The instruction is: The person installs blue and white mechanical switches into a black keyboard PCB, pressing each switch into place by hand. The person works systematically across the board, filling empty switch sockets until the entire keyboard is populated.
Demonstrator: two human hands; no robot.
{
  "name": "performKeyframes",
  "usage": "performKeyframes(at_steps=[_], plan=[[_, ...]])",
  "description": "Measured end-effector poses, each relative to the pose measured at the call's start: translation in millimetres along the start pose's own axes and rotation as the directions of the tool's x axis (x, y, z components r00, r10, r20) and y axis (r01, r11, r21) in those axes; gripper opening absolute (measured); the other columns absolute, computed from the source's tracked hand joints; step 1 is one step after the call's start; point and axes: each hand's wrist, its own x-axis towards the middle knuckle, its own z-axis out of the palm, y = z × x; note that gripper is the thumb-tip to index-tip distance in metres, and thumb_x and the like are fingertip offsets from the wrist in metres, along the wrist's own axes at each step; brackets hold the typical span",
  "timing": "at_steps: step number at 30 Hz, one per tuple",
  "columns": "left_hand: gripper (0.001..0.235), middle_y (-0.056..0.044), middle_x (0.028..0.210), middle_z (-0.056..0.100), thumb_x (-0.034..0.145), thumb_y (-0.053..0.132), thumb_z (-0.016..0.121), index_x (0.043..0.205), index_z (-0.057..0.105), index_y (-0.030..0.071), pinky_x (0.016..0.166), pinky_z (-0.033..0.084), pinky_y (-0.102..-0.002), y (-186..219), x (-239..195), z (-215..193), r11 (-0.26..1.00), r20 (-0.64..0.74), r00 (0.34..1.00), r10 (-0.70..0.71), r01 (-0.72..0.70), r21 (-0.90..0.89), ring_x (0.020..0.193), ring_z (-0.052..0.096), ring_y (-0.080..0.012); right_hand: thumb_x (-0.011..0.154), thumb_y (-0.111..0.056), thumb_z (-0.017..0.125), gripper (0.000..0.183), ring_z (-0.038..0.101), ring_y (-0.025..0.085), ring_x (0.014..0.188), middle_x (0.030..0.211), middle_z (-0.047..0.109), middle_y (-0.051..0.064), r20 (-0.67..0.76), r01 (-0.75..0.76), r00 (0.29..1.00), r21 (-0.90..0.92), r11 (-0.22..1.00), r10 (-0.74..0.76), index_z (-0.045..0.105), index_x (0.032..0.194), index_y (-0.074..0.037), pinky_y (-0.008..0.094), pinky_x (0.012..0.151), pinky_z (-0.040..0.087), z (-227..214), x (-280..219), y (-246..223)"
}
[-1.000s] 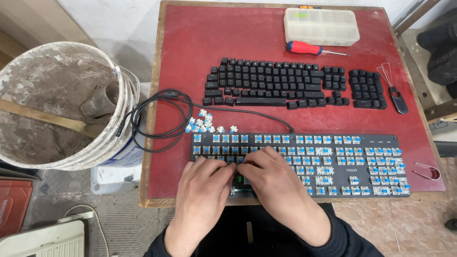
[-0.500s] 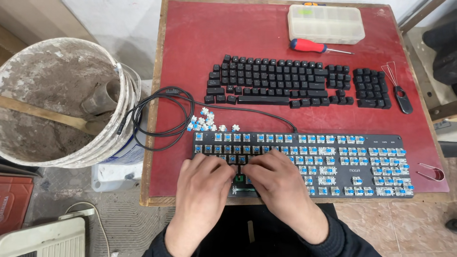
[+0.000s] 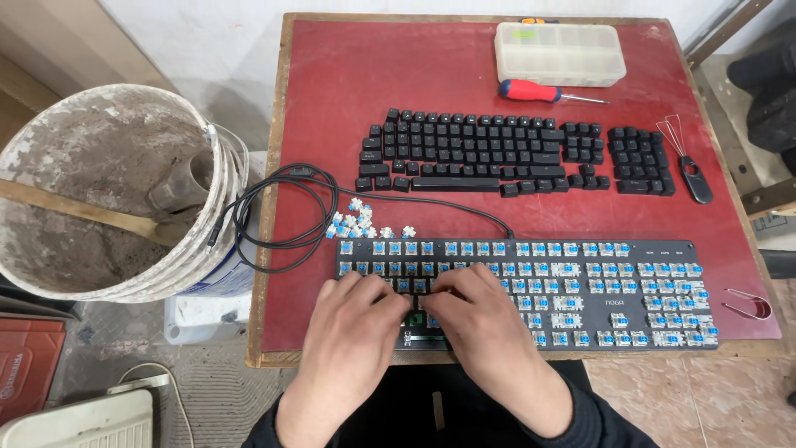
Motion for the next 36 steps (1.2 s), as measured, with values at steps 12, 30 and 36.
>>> performKeyframes(at_steps=[12, 30, 36], plan=[[0.011, -0.002, 0.086, 0.061, 0.093, 0.007, 0.069, 0.097, 0.078, 0.013, 0.071, 0.04, -0.035, -64.7, 74.5, 0.1, 0.994, 0.031, 0.999, -0.044, 0.04, 0.106, 0.083, 0.051, -0.0186, 0.095, -0.006, 0.063, 0.019, 0.069, 0.022, 0.092, 0.092, 0.07, 0.004, 0.186, -0.213, 0.957, -0.07, 0.975, 0.222, 0.079, 0.097, -0.014, 0.034, 0.079, 0.056, -34.5, 41.7, 0.6], [0.008, 0.003, 0.086, 0.068, 0.094, 0.017, 0.067, 0.1, 0.073, 0.02, 0.074, 0.04, -0.033, -77.8, 82.8, -2.0, 0.996, 0.268, 0.963, 0.028, -0.049, 0.072, 0.09, 0.057, -0.0177, 0.095, -0.008, 0.066, 0.01, 0.072, 0.03, 0.081, 0.082, 0.074, 0.015, 0.423, -0.434, 0.812, -0.022, 0.901, 0.401, 0.071, 0.086, -0.006, 0.036, 0.068, 0.055, -14.5, 115.0, 26.9], [0.009, -0.003, 0.085, 0.071, 0.093, 0.013, 0.07, 0.101, 0.073, 0.014, 0.08, 0.047, -0.038, -64.8, 60.4, -34.6, 0.999, 0.144, 0.99, 0.003, 0.004, -0.049, 0.092, 0.066, -0.0248, 0.095, 0.0, 0.062, 0.018, 0.074, 0.03, 0.09, 0.097, 0.077, 0.017, 0.35, -0.419, 0.877, 0.218, 0.881, 0.33, 0.075, 0.106, -0.005, 0.039, 0.075, 0.059, -39.6, 106.2, 6.4]])
